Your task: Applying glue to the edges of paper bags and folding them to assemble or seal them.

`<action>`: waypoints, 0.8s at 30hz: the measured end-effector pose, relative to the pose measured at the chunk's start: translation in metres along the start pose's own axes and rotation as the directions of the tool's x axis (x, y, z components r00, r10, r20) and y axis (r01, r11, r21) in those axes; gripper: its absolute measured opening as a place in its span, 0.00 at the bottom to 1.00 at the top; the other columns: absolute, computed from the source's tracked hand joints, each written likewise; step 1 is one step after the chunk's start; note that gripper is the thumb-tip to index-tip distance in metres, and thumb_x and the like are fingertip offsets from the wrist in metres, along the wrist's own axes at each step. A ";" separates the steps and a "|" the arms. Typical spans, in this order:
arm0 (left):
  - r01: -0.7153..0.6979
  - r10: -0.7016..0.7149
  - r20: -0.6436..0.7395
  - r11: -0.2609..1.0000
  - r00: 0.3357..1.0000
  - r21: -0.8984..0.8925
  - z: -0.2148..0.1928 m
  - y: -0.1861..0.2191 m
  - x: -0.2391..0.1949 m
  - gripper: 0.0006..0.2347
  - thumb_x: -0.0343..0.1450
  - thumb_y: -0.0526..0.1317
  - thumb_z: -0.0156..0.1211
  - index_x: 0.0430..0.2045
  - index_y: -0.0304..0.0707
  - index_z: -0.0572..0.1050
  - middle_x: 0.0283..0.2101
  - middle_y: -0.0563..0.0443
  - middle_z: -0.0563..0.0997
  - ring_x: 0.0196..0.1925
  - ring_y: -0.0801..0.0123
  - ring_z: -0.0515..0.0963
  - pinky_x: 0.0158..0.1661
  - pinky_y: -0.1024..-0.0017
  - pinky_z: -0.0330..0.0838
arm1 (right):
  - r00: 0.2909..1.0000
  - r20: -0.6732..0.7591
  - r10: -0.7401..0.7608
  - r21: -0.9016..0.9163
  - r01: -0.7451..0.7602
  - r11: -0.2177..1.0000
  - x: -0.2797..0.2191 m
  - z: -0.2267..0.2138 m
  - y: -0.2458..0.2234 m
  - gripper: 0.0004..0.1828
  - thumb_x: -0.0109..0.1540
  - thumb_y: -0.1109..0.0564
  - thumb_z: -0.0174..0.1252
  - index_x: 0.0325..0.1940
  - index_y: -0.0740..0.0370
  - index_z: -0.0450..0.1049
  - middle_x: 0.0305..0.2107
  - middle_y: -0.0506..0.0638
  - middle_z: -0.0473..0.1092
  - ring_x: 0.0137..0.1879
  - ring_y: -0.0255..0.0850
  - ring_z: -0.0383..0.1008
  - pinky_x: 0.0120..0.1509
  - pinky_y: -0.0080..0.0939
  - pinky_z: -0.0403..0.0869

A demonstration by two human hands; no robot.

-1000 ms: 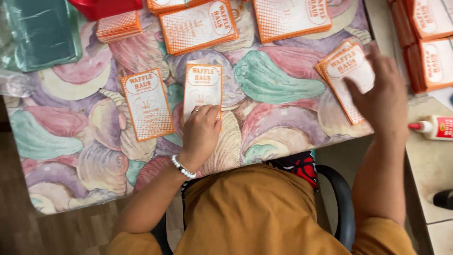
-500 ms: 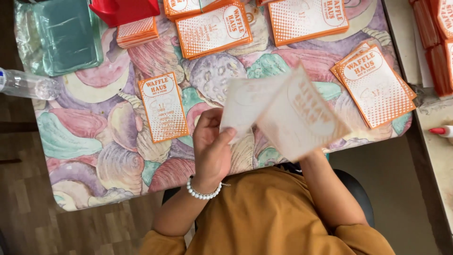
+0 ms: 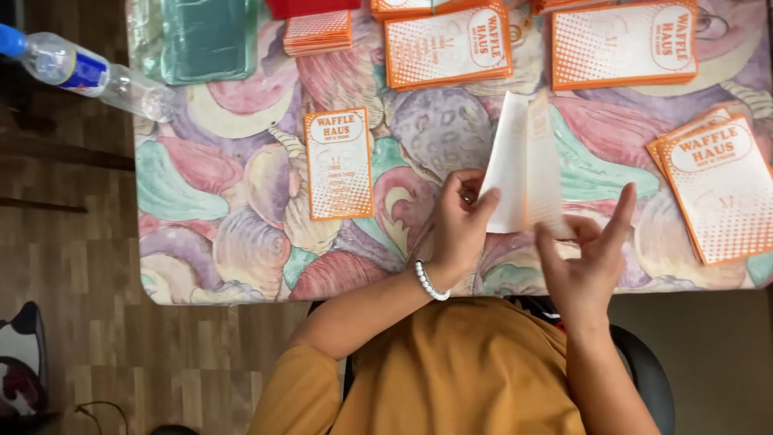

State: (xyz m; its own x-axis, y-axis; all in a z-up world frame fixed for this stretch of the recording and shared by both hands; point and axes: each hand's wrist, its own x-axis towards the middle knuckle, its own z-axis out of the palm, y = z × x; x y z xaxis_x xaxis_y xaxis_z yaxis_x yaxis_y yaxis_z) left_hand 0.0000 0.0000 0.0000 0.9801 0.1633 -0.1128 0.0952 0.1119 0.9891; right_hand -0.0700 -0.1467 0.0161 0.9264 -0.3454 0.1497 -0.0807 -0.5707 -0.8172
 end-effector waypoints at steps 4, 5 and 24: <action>-0.042 0.040 0.037 0.998 0.999 0.043 -0.016 -0.003 0.006 0.10 0.69 0.34 0.62 0.42 0.37 0.72 0.37 0.52 0.76 0.38 0.72 0.75 0.39 0.76 0.73 | 0.992 -0.093 0.089 0.069 -0.083 0.994 0.020 -0.002 0.016 0.50 0.66 0.63 0.65 0.86 0.57 0.45 0.32 0.48 0.69 0.34 0.34 0.67 0.43 0.36 0.70; -0.112 0.099 0.098 0.983 0.990 0.146 -0.022 -0.003 0.009 0.17 0.68 0.30 0.61 0.50 0.35 0.68 0.41 0.48 0.74 0.42 0.68 0.76 0.42 0.75 0.77 | 0.991 -0.125 0.052 0.021 -0.050 0.999 0.025 -0.005 0.021 0.47 0.66 0.64 0.65 0.85 0.60 0.48 0.30 0.49 0.68 0.31 0.35 0.66 0.44 0.38 0.70; -0.984 0.100 0.983 0.112 0.151 0.140 -0.018 -0.015 0.099 0.22 0.78 0.45 0.46 0.70 0.56 0.63 0.76 0.43 0.55 0.77 0.41 0.53 0.72 0.39 0.42 | 0.874 -0.129 -0.468 -0.737 0.232 0.635 0.030 -0.175 0.118 0.39 0.64 0.62 0.85 0.70 0.88 0.73 0.58 0.80 0.69 0.60 0.74 0.71 0.60 0.68 0.71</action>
State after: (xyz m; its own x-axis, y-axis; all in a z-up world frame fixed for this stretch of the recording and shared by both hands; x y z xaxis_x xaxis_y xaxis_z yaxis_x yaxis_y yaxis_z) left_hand 0.0925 0.0318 -0.0275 0.3290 -0.9281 0.1745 -0.9292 -0.2852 0.2349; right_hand -0.1165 -0.3546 0.0219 0.8002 -0.1308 0.5854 -0.1075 -0.9914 -0.0745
